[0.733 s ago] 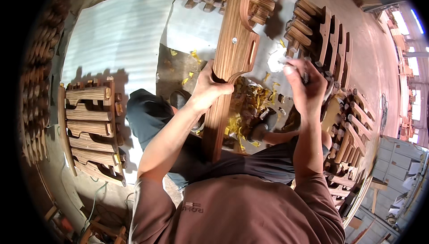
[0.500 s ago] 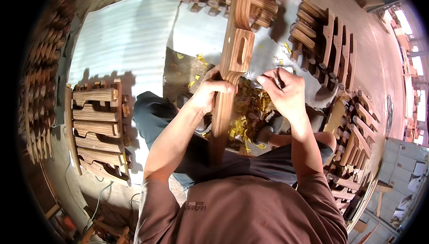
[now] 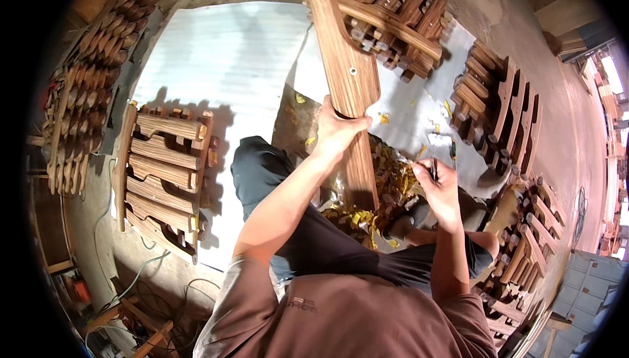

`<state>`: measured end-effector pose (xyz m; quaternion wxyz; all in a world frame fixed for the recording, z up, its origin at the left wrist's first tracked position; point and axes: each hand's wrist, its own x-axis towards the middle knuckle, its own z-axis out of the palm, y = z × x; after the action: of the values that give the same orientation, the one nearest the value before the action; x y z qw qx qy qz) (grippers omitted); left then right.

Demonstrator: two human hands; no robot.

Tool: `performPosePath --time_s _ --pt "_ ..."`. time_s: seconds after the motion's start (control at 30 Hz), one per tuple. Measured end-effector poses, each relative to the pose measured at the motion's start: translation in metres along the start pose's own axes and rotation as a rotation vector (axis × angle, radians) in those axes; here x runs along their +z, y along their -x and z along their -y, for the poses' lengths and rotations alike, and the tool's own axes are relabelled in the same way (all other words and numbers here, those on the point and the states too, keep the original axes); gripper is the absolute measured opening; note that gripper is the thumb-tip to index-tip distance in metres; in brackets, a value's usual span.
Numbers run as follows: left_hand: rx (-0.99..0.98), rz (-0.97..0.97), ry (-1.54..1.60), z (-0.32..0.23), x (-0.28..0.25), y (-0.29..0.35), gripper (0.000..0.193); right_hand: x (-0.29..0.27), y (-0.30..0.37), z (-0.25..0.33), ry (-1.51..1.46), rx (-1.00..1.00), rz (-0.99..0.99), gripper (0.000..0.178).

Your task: The person sands the surfaces of wooden rifle stocks by hand. They pick up individual stocks from a stack, apply sandpaper to various contoured areas, and place them back onto another stack.

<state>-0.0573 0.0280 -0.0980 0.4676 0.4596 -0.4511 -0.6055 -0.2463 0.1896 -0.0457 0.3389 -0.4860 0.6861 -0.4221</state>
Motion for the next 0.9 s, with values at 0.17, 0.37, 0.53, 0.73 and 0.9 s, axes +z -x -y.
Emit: performPosePath --time_s 0.17,0.37,0.53,0.73,0.9 --pt "-0.033 0.295 0.585 -0.014 -0.017 -0.007 0.079 -0.003 0.013 -0.005 -0.182 0.118 -0.024 0.013" --pt "-0.188 0.162 0.855 -0.007 -0.041 -0.036 0.051 -0.008 0.022 -0.004 -0.269 0.285 0.02 0.018" --pt "-0.112 0.305 1.198 -0.022 -0.051 -0.047 0.049 -0.011 0.045 -0.002 -0.442 0.282 0.013 0.025" --pt "-0.351 0.028 1.136 0.002 -0.045 -0.058 0.033 0.015 0.074 0.012 -0.418 -0.085 0.002 0.037" --pt "-0.323 -0.009 0.711 0.011 -0.054 -0.066 0.021 0.033 0.07 0.009 -0.04 -0.342 -0.193 0.036"
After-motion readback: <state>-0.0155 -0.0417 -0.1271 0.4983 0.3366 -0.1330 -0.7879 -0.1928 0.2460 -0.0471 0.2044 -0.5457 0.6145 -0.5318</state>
